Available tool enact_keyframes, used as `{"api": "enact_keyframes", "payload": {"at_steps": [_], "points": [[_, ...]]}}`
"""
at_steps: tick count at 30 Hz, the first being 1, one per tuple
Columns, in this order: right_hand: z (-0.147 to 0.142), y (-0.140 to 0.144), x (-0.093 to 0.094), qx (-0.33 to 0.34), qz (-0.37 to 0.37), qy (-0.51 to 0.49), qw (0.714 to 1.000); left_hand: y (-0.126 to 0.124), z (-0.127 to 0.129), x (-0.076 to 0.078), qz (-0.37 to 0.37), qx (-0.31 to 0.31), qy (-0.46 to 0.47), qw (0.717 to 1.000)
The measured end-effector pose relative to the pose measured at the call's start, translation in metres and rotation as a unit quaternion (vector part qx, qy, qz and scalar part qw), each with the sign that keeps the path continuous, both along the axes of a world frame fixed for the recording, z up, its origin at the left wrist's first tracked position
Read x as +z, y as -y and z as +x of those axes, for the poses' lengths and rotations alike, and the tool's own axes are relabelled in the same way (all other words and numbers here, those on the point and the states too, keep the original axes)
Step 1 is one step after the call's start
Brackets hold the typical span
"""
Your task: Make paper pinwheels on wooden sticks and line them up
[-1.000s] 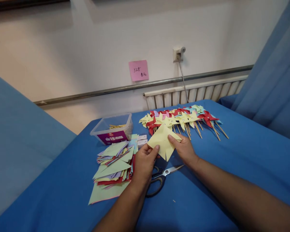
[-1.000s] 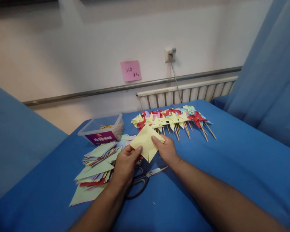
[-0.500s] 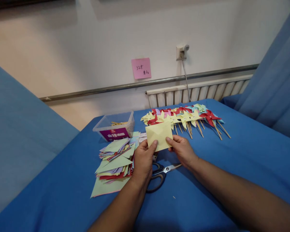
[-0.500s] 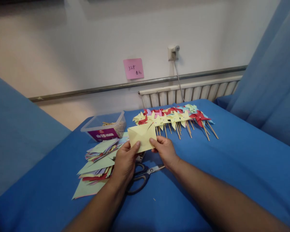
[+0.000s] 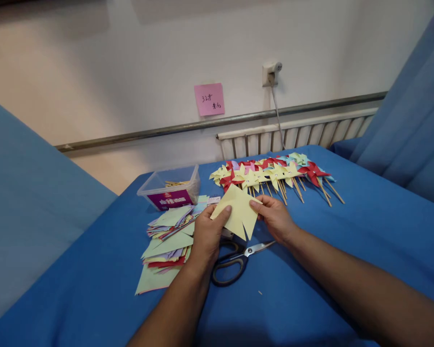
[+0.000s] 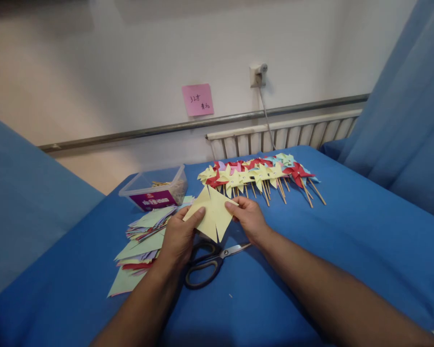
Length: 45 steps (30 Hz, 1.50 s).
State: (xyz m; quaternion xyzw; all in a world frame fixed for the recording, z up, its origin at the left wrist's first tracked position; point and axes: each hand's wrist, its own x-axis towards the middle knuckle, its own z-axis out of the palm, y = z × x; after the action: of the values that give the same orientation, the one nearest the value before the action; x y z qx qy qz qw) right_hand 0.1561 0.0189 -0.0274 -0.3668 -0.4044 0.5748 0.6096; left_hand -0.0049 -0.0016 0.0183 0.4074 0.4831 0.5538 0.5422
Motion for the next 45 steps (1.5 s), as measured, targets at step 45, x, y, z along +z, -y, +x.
{"api": "enact_keyframes", "payload": {"at_steps": [45], "points": [[-0.006, 0.032, 0.011, -0.119, 0.351, 0.376, 0.849, 0.01, 0.014, -0.001, 0.019, -0.056, 0.131, 0.99]]}}
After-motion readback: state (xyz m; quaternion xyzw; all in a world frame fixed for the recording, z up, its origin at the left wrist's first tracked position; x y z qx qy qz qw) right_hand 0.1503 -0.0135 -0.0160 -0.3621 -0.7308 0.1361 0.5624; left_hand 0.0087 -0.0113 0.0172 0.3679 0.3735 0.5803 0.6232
